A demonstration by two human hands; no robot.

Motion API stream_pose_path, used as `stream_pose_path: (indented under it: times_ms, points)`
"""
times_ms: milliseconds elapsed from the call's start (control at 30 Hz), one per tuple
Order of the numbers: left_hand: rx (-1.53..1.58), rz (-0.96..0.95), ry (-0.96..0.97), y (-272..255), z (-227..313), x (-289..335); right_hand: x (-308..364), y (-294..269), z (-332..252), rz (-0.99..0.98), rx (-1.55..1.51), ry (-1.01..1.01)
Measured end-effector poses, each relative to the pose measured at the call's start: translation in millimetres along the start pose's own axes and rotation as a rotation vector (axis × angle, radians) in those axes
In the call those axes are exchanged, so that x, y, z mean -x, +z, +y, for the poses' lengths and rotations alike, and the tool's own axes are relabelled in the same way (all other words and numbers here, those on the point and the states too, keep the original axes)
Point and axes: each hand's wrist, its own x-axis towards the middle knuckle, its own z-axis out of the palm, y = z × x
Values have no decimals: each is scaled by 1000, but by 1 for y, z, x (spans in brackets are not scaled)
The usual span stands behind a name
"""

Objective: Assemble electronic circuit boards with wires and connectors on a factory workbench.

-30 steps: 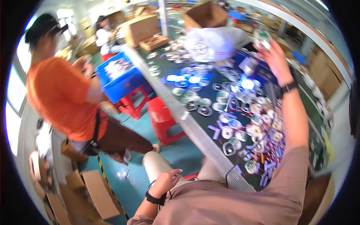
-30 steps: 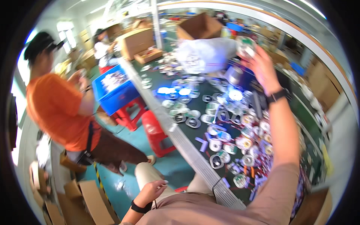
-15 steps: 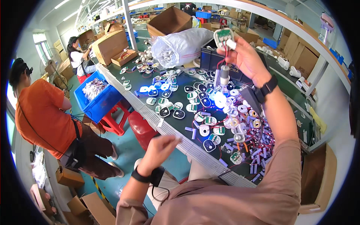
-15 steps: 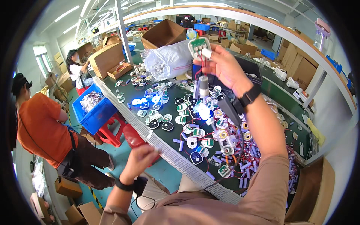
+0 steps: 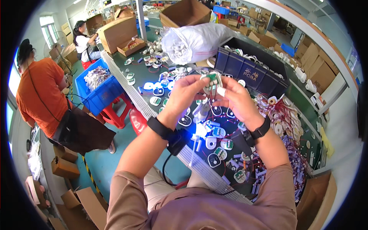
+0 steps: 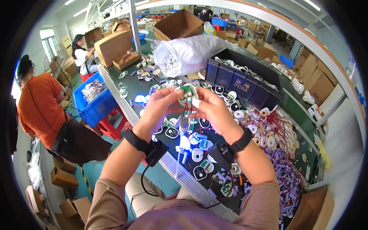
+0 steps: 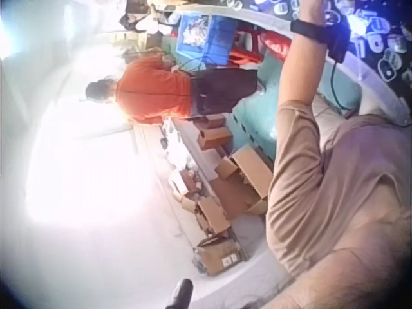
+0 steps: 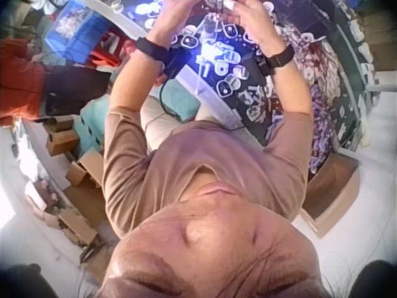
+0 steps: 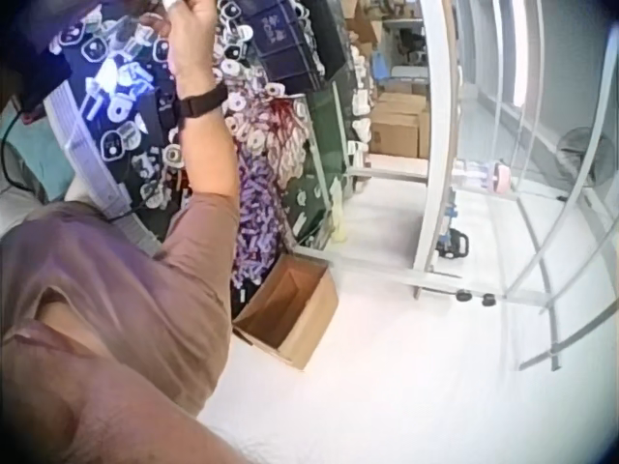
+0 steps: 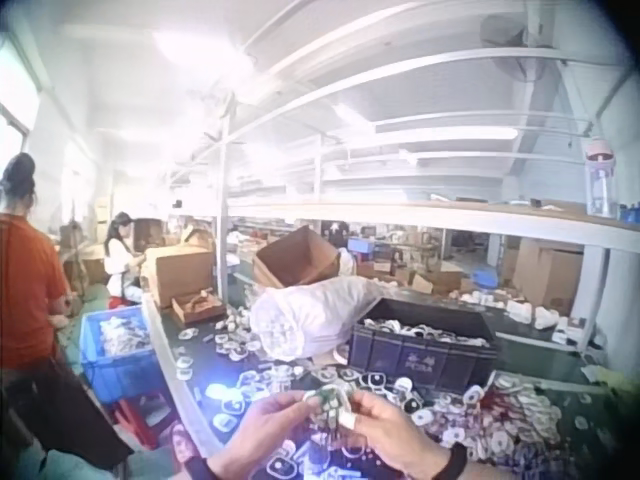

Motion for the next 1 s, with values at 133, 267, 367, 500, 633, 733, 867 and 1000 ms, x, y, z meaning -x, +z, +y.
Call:
stream_pose_path:
  times_ms: [133,267,367,500,633,733,867,1000]
  points:
    - [-160,7,130,0,16,-14,-11,-12,-6,7,181,34]
    - [-246,27,147,-5,22,-25,-22,-25,11,-72,232,4]
    - [-347,38,181,-6,24,-27,-24,-30,15,65,286,-128]
    - [-293,123,160,-12,25,-28,-21,-41,14,134,281,-101]
    - [-218,121,176,-21,29,-27,-17,-46,17,89,303,-69]
    - [-212,136,193,-22,39,-25,-15,-46,17,76,268,-4]
    - [-134,144,244,-26,53,-19,-13,-46,20,94,135,90]
    - [-156,151,266,-30,62,-13,-13,-55,30,59,-88,106]
